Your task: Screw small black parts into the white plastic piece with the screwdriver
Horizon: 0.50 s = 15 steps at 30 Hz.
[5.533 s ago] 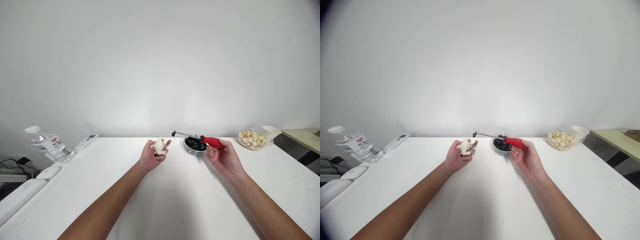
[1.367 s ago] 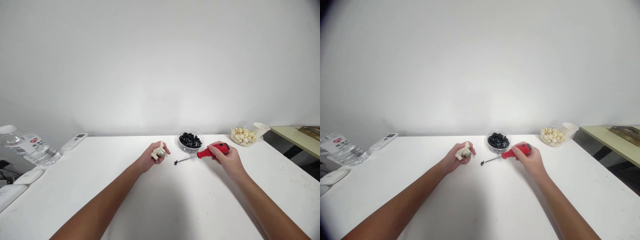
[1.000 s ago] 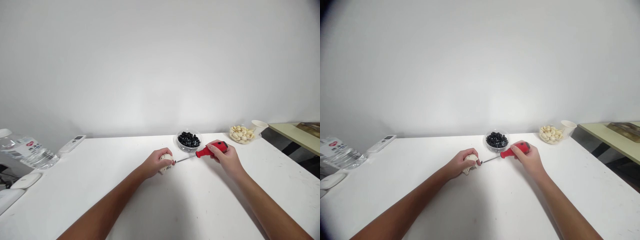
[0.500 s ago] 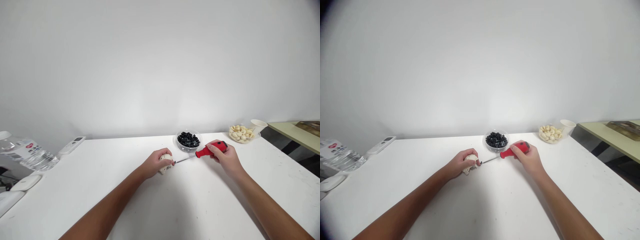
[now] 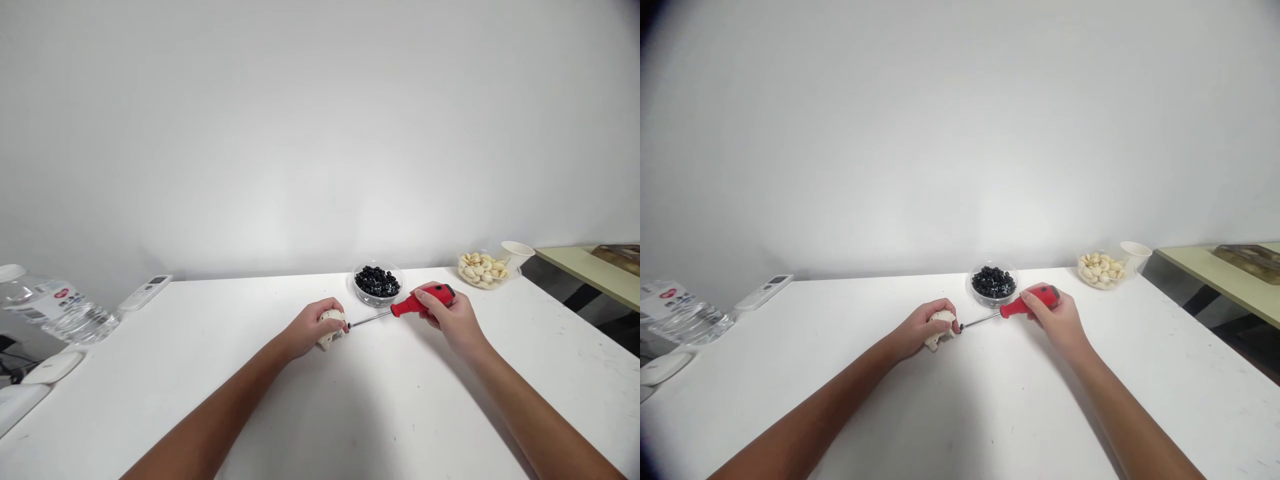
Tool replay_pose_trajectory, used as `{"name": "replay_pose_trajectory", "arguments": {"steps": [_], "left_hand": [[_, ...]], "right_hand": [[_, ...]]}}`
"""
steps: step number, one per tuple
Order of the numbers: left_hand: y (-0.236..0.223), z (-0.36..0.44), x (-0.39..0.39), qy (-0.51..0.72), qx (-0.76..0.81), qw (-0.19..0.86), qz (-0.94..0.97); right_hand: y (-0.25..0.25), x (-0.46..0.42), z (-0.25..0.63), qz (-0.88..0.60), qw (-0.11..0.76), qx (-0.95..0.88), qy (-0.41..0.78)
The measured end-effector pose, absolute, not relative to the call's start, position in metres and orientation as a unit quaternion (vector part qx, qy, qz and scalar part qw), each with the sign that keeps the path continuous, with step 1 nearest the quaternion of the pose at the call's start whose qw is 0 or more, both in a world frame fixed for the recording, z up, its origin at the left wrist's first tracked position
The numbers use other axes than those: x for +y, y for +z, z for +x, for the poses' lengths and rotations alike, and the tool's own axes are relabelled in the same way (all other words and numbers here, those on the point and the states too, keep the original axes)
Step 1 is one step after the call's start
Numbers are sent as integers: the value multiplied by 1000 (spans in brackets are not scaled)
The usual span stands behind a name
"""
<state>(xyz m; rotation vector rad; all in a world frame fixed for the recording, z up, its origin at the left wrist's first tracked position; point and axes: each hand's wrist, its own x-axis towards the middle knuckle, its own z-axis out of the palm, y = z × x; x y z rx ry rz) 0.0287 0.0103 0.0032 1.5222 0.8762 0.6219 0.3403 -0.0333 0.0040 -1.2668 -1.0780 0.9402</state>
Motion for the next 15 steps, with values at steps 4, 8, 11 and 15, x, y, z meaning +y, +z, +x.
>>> {"name": "replay_pose_trajectory", "arguments": {"steps": [4,8,11,15], "left_hand": [[-2,24,22,307,330,669,590],[-3,19,31,340,309,698,549],[0,18,30,355,301,710,527],[2,22,23,380,281,742,475]], "right_hand": [[4,-31,341,-535,592,-431,422],[3,-30,342,-510,617,-407,440],[5,-33,342,-471,638,-410,450],[11,-37,343,-427,654,-412,469]]}}
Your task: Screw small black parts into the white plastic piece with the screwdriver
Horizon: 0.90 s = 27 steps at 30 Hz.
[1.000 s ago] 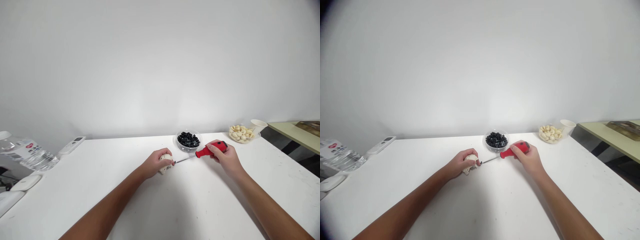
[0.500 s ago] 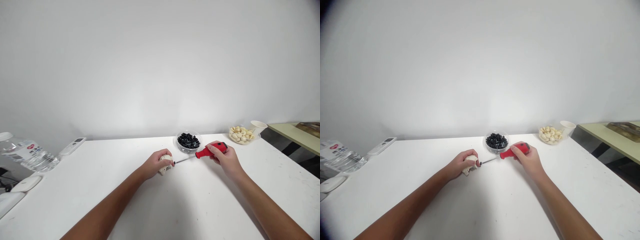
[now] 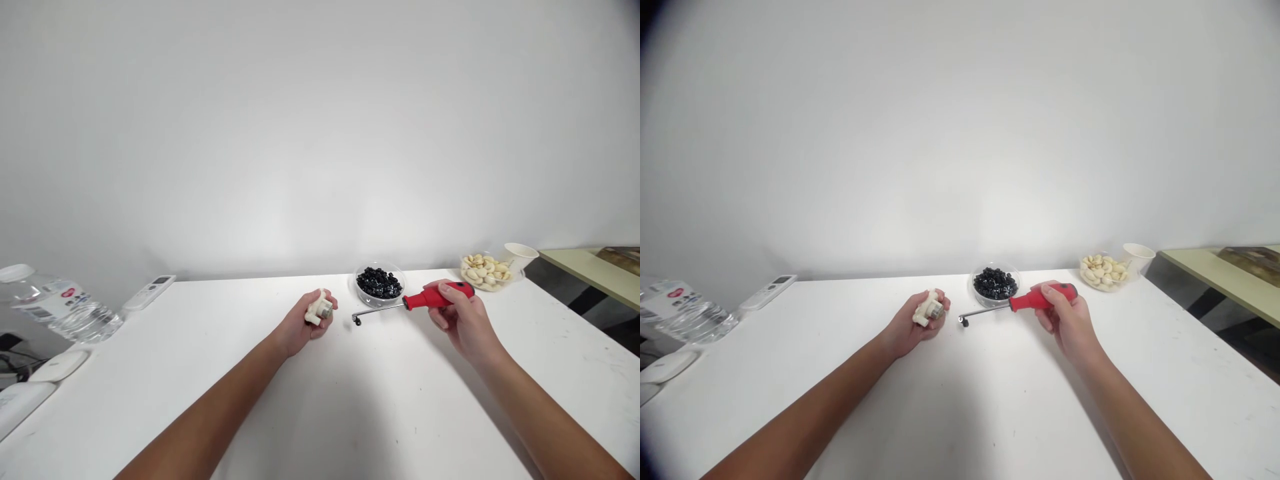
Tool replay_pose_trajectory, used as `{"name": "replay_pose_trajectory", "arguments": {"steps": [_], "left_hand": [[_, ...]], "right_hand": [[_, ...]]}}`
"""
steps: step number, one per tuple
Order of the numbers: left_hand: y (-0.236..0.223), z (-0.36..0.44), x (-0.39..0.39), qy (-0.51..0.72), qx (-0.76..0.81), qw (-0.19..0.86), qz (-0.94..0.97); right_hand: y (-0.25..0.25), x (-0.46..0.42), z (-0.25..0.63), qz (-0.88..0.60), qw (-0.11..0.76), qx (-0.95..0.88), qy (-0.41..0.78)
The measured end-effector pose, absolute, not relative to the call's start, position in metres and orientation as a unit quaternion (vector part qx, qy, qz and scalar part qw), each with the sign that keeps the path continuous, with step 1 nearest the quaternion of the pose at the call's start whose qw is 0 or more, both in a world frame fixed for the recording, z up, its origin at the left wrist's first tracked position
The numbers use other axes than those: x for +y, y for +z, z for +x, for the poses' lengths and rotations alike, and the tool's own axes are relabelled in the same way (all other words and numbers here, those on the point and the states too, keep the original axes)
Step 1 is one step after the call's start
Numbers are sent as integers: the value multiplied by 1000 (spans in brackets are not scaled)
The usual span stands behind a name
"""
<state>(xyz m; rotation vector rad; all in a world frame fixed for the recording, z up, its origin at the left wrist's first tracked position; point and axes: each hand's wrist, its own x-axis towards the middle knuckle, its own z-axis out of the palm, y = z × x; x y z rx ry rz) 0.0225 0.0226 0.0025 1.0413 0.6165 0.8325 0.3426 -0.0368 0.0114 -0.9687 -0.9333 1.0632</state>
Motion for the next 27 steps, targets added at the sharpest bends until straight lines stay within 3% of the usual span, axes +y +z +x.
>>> {"name": "replay_pose_trajectory", "arguments": {"steps": [12,27], "left_hand": [[-2,22,19,235,191,847,436],[-12,17,26,282,217,810,467]], "right_hand": [[15,-38,341,-418,651,-416,478],[13,-36,344,-429,673,-397,453]]}}
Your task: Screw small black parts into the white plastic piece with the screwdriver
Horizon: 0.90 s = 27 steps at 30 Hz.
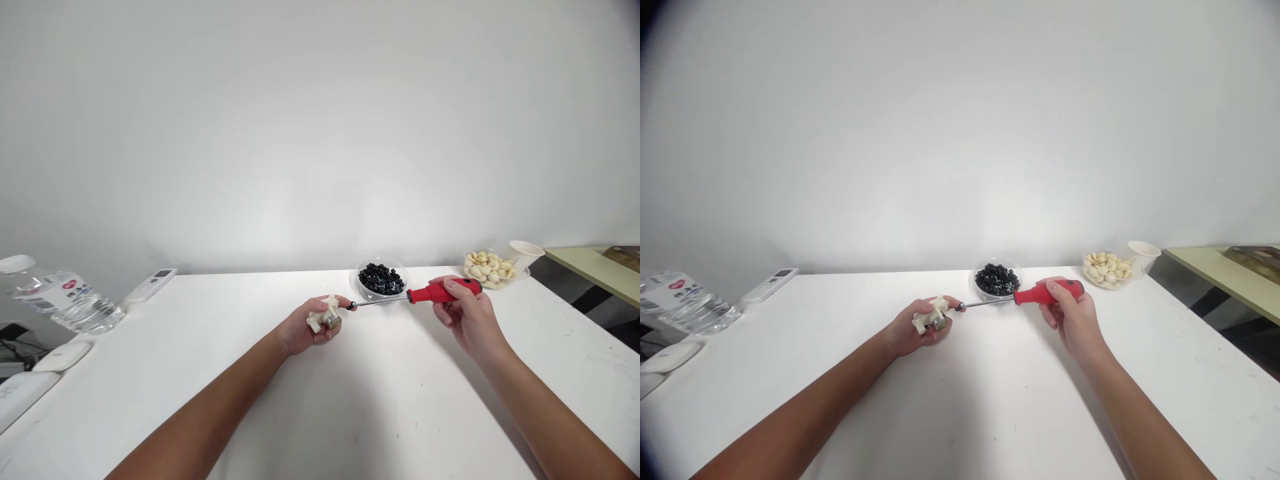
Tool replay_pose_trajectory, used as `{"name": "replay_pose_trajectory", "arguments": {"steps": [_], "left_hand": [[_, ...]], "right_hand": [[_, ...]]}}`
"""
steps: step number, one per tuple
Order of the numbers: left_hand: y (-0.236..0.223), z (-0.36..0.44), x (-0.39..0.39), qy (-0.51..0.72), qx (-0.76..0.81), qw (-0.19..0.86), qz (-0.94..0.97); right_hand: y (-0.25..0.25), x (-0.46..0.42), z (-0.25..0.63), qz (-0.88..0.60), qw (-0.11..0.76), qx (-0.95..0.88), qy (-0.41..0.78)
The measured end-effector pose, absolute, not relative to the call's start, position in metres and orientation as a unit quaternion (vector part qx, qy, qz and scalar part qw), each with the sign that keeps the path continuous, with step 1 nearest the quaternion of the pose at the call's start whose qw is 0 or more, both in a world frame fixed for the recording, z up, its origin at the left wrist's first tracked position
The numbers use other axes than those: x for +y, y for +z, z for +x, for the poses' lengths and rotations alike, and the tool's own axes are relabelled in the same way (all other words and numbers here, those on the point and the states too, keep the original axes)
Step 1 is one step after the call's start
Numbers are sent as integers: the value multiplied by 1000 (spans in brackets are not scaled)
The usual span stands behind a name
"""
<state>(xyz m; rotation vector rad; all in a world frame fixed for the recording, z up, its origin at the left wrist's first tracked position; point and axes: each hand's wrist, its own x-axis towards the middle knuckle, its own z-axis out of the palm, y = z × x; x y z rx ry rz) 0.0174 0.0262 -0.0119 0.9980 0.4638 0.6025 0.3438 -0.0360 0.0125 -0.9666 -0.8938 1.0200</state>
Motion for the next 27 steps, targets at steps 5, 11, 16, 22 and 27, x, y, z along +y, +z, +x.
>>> {"name": "replay_pose_trajectory", "arguments": {"steps": [5,11,16,22,27], "left_hand": [[-13,19,26,296,248,788,480],[-15,23,25,329,249,754,512],[-14,23,24,325,245,754,516],[-11,25,23,320,252,746,527],[-8,26,22,318,265,740,531]], "right_hand": [[9,-35,346,-426,676,-406,443],[7,-33,346,-429,679,-404,438],[6,-34,345,-431,682,-404,431],[7,-34,344,-434,681,-411,422],[7,-34,344,-433,681,-413,422]]}}
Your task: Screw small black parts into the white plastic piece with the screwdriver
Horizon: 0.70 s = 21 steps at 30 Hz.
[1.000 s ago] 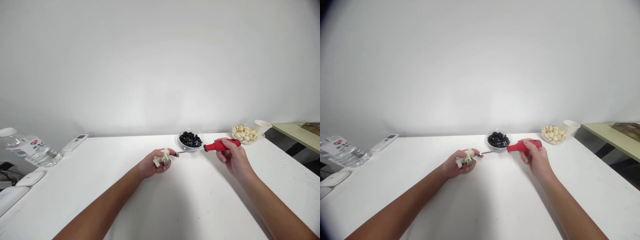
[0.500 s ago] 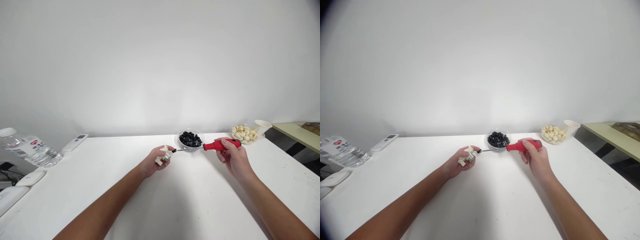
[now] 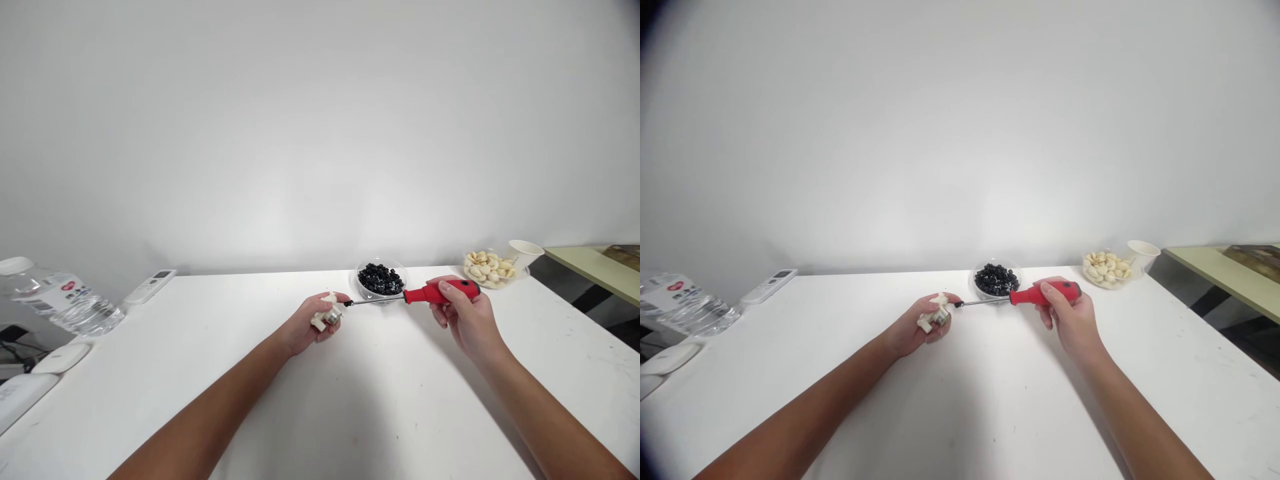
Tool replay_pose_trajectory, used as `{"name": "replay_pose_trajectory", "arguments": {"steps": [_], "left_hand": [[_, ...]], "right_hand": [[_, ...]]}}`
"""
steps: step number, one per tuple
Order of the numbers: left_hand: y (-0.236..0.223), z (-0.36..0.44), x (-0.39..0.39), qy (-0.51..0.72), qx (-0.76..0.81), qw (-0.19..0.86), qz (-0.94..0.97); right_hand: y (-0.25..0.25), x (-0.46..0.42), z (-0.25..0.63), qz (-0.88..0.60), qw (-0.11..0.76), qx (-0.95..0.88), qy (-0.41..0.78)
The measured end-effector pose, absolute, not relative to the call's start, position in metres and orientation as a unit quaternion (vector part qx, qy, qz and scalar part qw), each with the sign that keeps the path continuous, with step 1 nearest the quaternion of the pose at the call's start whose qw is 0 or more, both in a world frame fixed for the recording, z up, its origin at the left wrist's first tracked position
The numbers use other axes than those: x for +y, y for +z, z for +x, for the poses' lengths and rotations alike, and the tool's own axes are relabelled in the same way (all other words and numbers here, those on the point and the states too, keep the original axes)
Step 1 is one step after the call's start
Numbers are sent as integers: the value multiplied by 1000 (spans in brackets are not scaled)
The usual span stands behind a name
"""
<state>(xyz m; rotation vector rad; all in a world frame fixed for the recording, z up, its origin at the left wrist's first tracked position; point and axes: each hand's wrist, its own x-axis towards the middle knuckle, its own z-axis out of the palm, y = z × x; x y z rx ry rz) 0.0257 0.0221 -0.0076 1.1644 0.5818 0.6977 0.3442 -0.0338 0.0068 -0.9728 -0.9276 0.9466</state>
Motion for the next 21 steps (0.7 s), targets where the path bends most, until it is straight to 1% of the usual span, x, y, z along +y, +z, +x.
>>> {"name": "replay_pose_trajectory", "arguments": {"steps": [21], "left_hand": [[-2,25,20,312,271,737,535]], "right_hand": [[6,-33,344,-442,668,-432,415]]}}
